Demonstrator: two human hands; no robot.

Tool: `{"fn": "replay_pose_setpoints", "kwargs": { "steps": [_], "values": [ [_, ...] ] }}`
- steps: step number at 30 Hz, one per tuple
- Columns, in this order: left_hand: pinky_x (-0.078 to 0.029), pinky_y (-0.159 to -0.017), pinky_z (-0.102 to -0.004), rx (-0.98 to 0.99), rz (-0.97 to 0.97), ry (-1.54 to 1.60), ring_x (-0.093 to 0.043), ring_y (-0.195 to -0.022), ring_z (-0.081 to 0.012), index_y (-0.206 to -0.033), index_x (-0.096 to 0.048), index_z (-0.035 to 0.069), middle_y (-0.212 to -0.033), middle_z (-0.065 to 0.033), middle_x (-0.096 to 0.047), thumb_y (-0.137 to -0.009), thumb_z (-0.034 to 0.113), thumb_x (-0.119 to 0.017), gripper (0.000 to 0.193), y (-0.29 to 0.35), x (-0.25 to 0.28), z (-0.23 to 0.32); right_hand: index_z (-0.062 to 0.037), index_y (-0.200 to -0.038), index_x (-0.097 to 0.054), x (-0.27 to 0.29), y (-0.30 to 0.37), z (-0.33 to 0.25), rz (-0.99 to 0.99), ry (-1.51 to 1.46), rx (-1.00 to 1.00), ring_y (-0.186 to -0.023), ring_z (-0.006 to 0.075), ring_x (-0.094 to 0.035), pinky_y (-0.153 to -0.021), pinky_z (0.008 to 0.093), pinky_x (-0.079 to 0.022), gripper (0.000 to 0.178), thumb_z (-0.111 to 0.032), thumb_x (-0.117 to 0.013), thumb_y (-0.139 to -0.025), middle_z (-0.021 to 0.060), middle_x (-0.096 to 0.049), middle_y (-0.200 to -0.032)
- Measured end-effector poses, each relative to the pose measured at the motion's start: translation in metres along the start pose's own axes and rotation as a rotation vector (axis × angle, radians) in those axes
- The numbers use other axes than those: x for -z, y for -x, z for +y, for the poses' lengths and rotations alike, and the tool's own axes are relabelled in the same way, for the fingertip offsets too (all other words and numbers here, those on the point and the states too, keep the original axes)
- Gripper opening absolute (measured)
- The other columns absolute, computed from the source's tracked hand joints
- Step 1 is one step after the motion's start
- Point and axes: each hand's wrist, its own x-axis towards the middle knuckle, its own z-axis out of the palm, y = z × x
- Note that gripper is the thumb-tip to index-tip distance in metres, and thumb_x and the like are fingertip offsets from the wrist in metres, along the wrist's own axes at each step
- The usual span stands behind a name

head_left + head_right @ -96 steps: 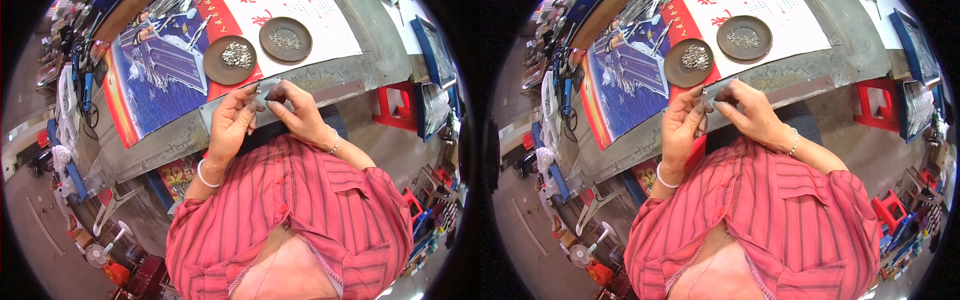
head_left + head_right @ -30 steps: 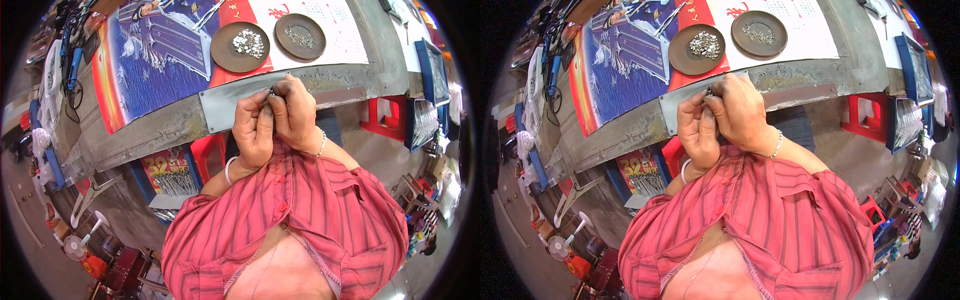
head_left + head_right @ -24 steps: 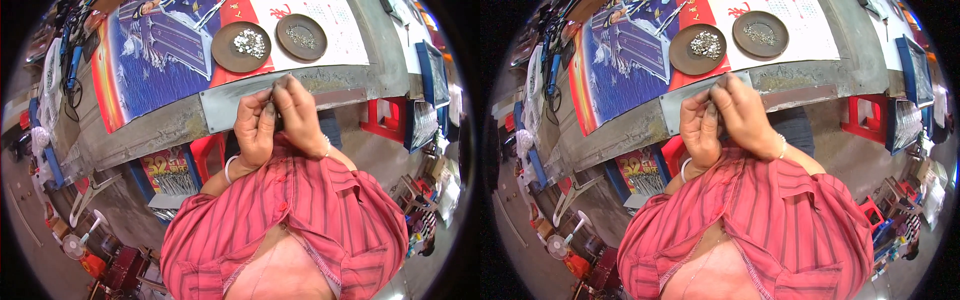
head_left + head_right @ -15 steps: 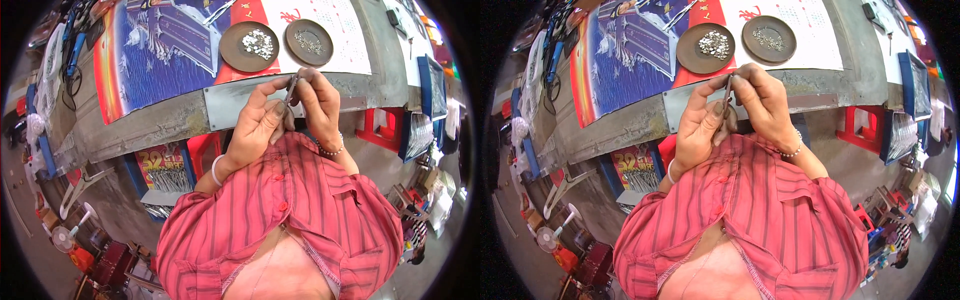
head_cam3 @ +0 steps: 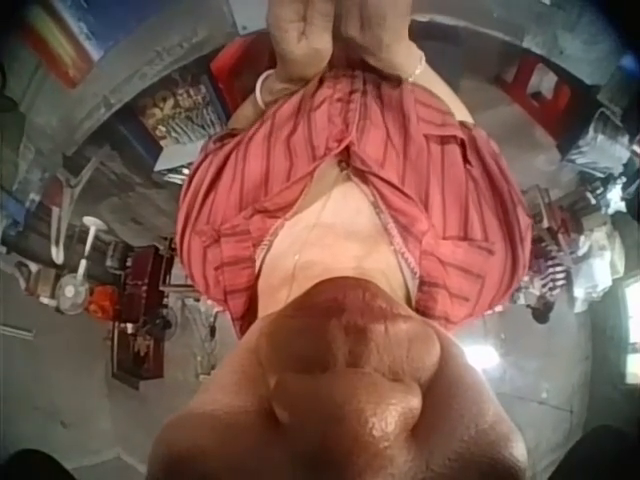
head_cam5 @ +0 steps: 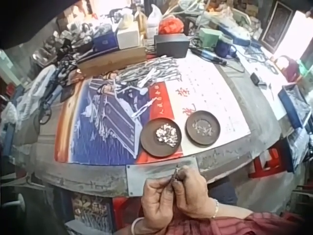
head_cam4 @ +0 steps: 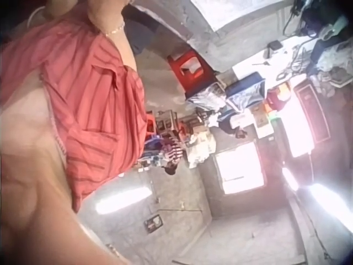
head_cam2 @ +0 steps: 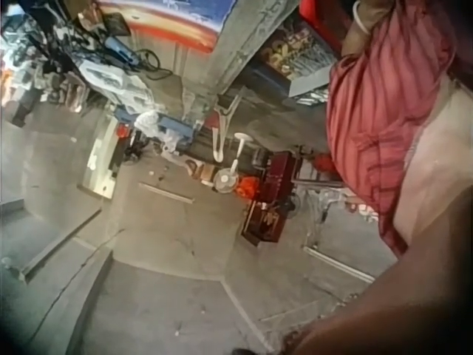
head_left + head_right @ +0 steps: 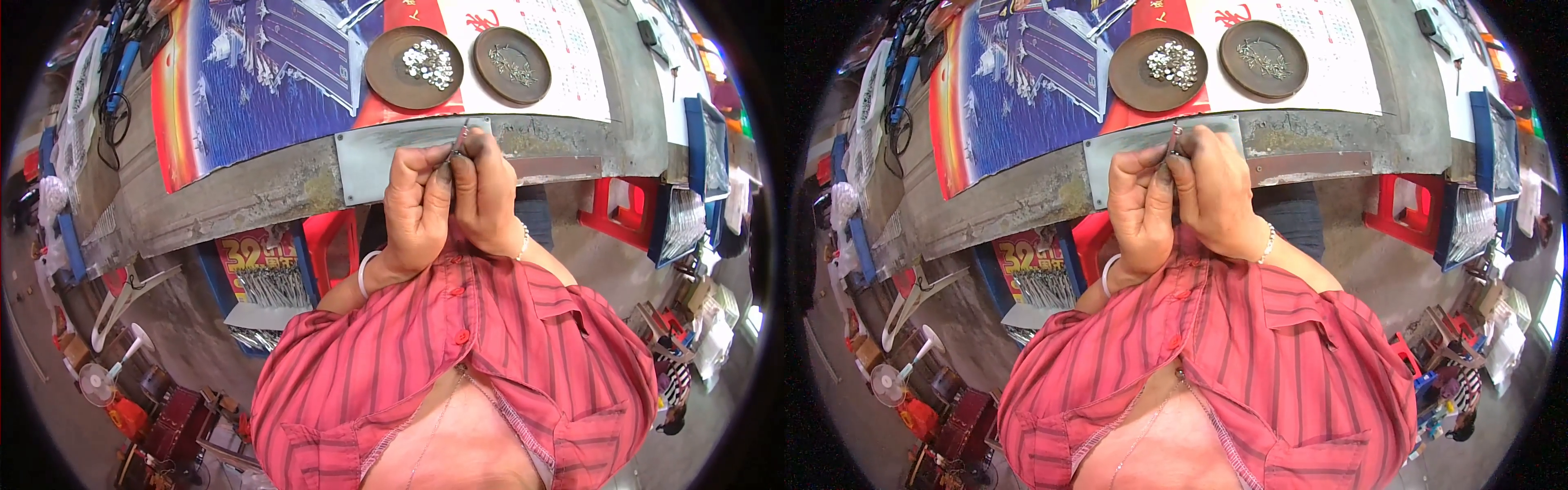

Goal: Manually assembling small hardware components at a workbench in a factory setting.

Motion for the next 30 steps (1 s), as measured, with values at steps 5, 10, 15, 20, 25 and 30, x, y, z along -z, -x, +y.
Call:
{"fn": "replay_pose_setpoints", "kwargs": {
  "steps": [5,10,15,20,25,30],
  "values": [
    [-0.045,-0.074,-0.0202,-0.039,0.012,0.062,-0.055,-0.085,-0.0066,-0.111,-0.044,-0.002,-0.098,-0.0073,-0.059,-0.097,0.003,-0.042,0.015,0.008,0.001,0.003,0.0011,-0.087,-0.055,0.010,-0.004,-0.001,-0.124,-0.621,-0.445,-0.059,0.0093,-0.048,-0.053,0.0249,-0.040,0.011,-0.009,-0.059,-0.089,0.0046,-0.052,-0.068],
    [-0.045,-0.082,-0.0235,-0.104,0.030,-0.025,-0.056,-0.094,-0.0116,-0.113,-0.042,-0.002,-0.107,-0.0116,-0.058,-0.096,0.000,-0.043,0.017,0.008,0.003,0.001,0.0002,-0.088,-0.057,-0.006,0.001,0.007,0.034,-0.282,0.009,-0.060,0.0235,-0.050,-0.055,0.0323,-0.041,0.015,-0.005,-0.066,-0.079,0.0092,-0.056,-0.070],
    [-0.043,-0.089,-0.0260,-0.059,0.020,-0.035,-0.055,-0.100,-0.0132,-0.112,-0.042,-0.003,-0.108,-0.0120,-0.057,-0.095,-0.002,-0.043,0.016,0.011,0.005,-0.004,-0.0009,-0.090,-0.051,-0.007,0.009,-0.003,-0.009,-0.003,-0.007,-0.066,0.0315,-0.049,-0.060,0.0393,-0.040,0.008,-0.005,-0.056,-0.085,0.0126,-0.054,-0.081],
    [-0.040,-0.064,-0.0183,0.053,0.073,0.178,-0.048,-0.072,-0.0039,-0.108,-0.043,-0.001,-0.089,-0.0041,-0.057,-0.097,0.004,-0.044,0.012,0.007,-0.001,-0.001,-0.0001,-0.091,-0.052,0.001,0.001,-0.008,-0.112,-0.430,-0.404,-0.064,0.0224,-0.051,-0.058,0.0306,-0.041,0.011,-0.011,-0.054,-0.092,0.0102,-0.053,-0.075],
    [-0.036,-0.059,-0.0183,0.374,-0.151,0.452,-0.044,-0.064,-0.0050,-0.128,-0.031,0.004,-0.079,-0.0026,-0.053,-0.097,0.009,-0.044,0.034,-0.004,0.006,0.018,0.0023,-0.089,-0.055,0.018,-0.012,0.002,-0.160,-0.611,-0.403,-0.061,0.0104,-0.052,-0.055,0.0243,-0.041,0.011,-0.008,-0.051,-0.092,0.0059,-0.055,-0.075],
    [-0.045,-0.072,-0.0245,0.232,-0.031,0.095,-0.053,-0.081,-0.0098,-0.123,-0.045,0.000,-0.096,-0.0066,-0.056,-0.091,0.001,-0.045,0.032,0.013,0.028,0.030,0.0032,-0.101,-0.058,0.019,-0.003,-0.001,-0.226,-0.332,-0.417,-0.081,0.0122,-0.059,-0.075,0.0238,-0.047,0.018,0.001,-0.044,-0.090,0.0076,-0.062,-0.087]
  ]
}}
